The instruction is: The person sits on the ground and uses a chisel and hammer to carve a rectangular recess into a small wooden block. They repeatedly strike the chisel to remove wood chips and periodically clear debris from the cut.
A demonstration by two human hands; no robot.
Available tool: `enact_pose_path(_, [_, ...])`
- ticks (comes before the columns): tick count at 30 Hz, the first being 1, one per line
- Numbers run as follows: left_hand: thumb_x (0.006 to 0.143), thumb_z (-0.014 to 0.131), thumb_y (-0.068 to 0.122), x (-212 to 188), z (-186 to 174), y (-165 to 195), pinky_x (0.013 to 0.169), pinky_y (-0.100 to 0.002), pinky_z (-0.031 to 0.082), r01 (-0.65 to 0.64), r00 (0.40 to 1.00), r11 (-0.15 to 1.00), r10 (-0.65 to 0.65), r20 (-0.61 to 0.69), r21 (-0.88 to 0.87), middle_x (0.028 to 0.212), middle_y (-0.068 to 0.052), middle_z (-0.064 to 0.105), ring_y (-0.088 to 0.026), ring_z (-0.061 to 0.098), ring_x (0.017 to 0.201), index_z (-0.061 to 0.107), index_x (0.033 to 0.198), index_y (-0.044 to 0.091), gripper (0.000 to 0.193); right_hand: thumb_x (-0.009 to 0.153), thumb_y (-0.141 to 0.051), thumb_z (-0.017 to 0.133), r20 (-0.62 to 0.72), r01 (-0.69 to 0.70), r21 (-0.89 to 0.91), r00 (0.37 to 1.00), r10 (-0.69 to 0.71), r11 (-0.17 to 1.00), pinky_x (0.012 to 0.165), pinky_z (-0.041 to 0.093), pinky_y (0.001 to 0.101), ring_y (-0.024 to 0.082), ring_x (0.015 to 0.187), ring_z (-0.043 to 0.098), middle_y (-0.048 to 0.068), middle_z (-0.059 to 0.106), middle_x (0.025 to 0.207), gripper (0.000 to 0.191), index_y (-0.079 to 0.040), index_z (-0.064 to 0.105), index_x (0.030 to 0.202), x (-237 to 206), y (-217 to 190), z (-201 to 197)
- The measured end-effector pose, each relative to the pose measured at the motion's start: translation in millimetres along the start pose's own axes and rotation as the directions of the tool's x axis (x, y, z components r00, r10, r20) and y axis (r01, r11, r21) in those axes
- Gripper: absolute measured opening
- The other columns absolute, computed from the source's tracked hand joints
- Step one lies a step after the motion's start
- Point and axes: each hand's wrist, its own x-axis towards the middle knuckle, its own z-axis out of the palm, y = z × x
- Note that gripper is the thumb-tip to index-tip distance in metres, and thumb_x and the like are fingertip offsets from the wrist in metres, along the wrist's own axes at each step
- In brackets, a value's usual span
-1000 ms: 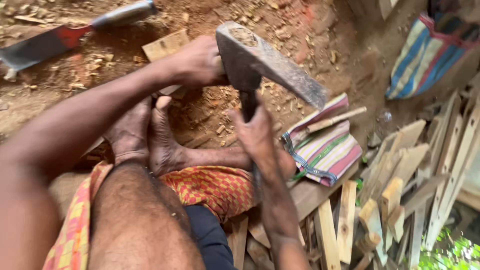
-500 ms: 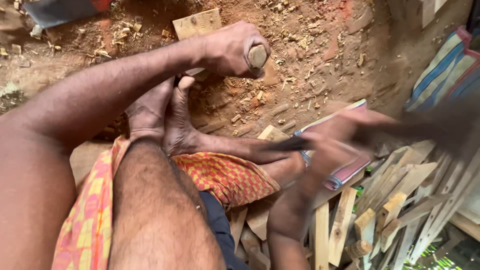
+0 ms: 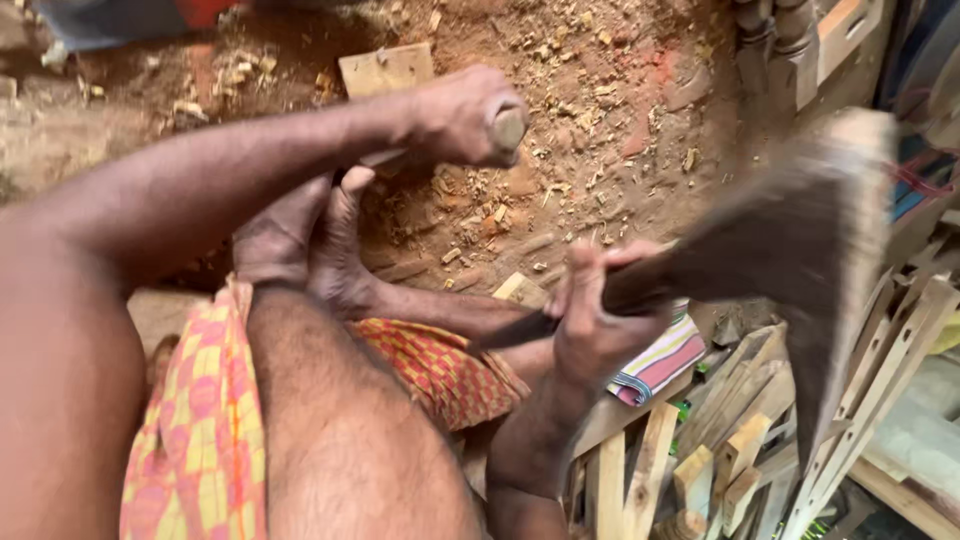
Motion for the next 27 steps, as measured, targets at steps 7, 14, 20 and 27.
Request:
enact_pose_path(7, [0.097, 0.062, 0.021, -39, -5, 9, 0.045, -0.032, 0.055, -0.160, 0.986, 0.986, 0.163, -0.043, 0.054, 0.071, -0.003, 0.070, -0.015, 0.067, 0.056, 0.063, 0.083, 0.009, 0.019, 0.087, -0.020, 0.085, 0.097, -0.196, -0.695, 0.927, 0.361, 0.692, 0.063, 0.051, 0.0336, 0.018, 0.068, 0.059, 0.006, 0.064, 0.079, 0.037, -0.004, 0.065, 0.113, 16, 9, 36])
enact_pose_path(14, [0.102, 0.071, 0.032, -21, -14, 60, 0.064, -0.036, 0.057, -0.292, 0.719, 0.581, 0.657, -0.227, 0.759, 0.071, -0.007, 0.063, -0.018, 0.061, 0.062, 0.060, 0.078, 0.008, 0.036, 0.102, -0.011, 0.078, -0.039, 0.064, -0.053, 0.997, -0.066, 0.997, 0.065, 0.053, 0.0268, 0.014, 0.069, 0.062, 0.007, 0.065, 0.088, 0.022, -0.004, 0.059, 0.110, 16, 15, 6])
enact_pose_path(20, [0.095, 0.059, 0.018, 14, -3, 21, 0.038, -0.030, 0.043, 0.080, 0.997, 0.953, -0.072, -0.040, 0.292, 0.061, -0.002, 0.058, -0.012, 0.047, 0.045, 0.063, 0.074, 0.004, 0.025, 0.103, -0.017, 0.072, -0.143, 0.354, 0.293, 0.935, -0.325, 0.888, 0.044, 0.048, 0.0260, 0.014, 0.055, 0.056, 0.006, 0.055, 0.072, 0.030, -0.011, 0.044, 0.111, 25, 77, 31])
enact_pose_path(27, [0.085, 0.054, 0.006, 70, 6, 13, 0.037, -0.029, 0.042, 0.425, 0.904, 0.893, -0.413, -0.109, 0.151, 0.061, -0.002, 0.052, -0.011, 0.044, 0.047, 0.061, 0.077, 0.006, 0.011, 0.105, -0.016, 0.069, -0.180, 0.308, 0.351, 0.949, -0.259, 0.884, 0.050, 0.044, 0.0303, 0.014, 0.055, 0.043, 0.003, 0.042, 0.073, 0.030, -0.012, 0.040, 0.111, -3, 97, 13])
